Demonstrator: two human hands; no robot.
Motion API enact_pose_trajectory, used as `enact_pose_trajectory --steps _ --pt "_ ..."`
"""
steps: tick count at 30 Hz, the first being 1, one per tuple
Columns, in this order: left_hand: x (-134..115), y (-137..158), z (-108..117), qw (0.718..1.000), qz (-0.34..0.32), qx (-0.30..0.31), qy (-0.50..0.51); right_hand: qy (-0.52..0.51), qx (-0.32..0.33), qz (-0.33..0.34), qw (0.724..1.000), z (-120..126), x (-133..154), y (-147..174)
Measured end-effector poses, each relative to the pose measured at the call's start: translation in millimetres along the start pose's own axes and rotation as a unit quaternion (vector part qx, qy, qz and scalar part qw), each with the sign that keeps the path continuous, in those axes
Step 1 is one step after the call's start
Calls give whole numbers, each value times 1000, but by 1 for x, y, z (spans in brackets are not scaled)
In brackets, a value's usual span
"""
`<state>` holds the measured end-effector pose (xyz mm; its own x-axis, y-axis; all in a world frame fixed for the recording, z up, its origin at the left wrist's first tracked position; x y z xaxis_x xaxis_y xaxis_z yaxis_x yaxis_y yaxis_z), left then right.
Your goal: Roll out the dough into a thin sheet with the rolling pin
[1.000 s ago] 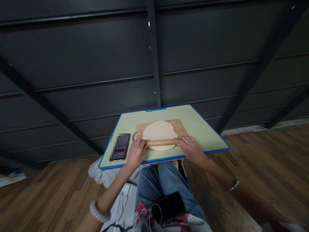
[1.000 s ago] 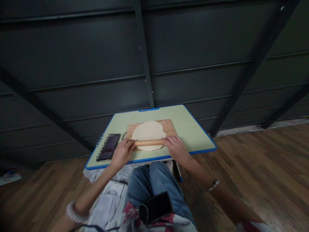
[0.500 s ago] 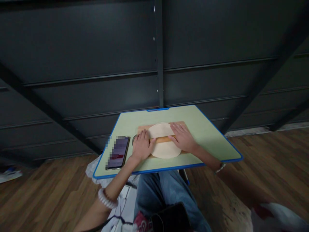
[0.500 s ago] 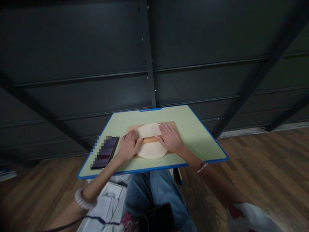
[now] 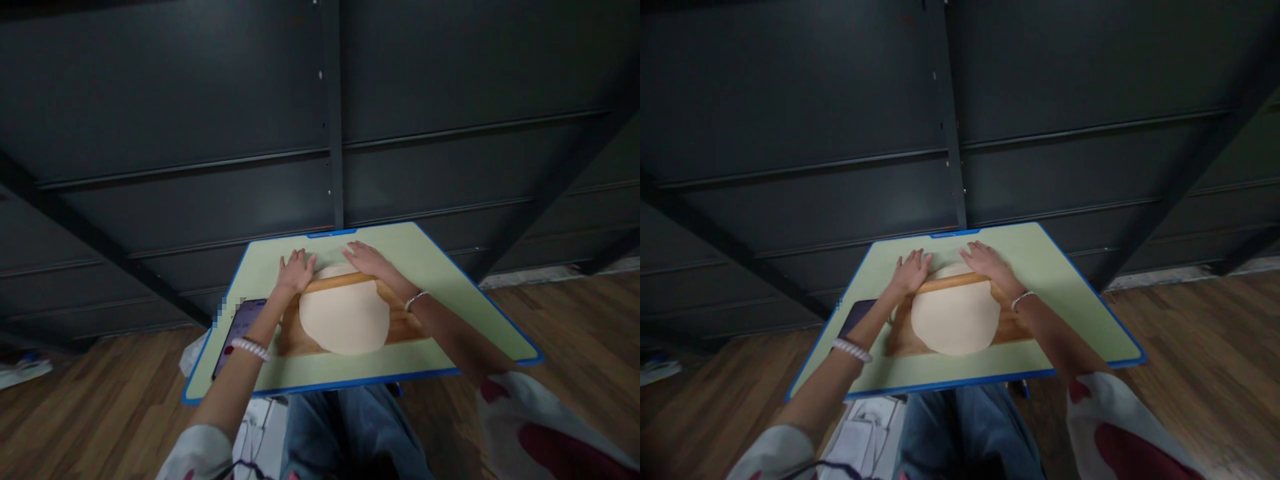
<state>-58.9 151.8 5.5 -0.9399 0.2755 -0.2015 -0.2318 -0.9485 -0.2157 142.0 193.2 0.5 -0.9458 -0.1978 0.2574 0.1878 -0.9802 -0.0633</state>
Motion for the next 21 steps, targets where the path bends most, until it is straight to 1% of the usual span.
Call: enact_pose_trajectory --steps 2,4,6,8,10,12,14,16,18,21 --pt "2 -9 2 999 -8 -31 -11 0 -35 18 999 1 1 -10" --pt "4 -14 2 999 -11 -42 -20 3 -75 39 996 5 4 -14" --pt "7 -15 0 999 -4 -27 -23 8 -98 50 994 8 6 -13" --pt "9 -14 -4 1000 4 2 -21 11 -102 50 993 10 6 -9" --pt "10 -10 -7 999 19 20 -24 14 -95 41 995 10 6 -6" --pt "12 -4 -6 998 51 21 -30 16 -79 31 996 8 4 -2" --pt "12 3 -4 995 92 18 -33 17 -43 24 999 4 3 2" --pt "10 10 -2 993 115 19 -33 14 2 20 1000 -1 1 6" --pt "6 17 -1 992 120 28 -34 10 35 17 999 -4 0 12" --pt "-1 28 1 991 117 52 -34 9 47 26 999 -4 0 22"
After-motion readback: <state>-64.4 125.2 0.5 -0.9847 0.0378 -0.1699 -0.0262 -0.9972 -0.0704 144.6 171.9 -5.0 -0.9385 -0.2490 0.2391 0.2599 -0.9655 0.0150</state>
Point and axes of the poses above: each hand's wrist, its own y-axis away from the middle knuckle, its own z-axis out of the back of the hand, x = y × z, the point moved 4 cm from there along -y, towards the middle knuckle, and after that the axes turned 9 degrees about -z, right-handed, at the moved point
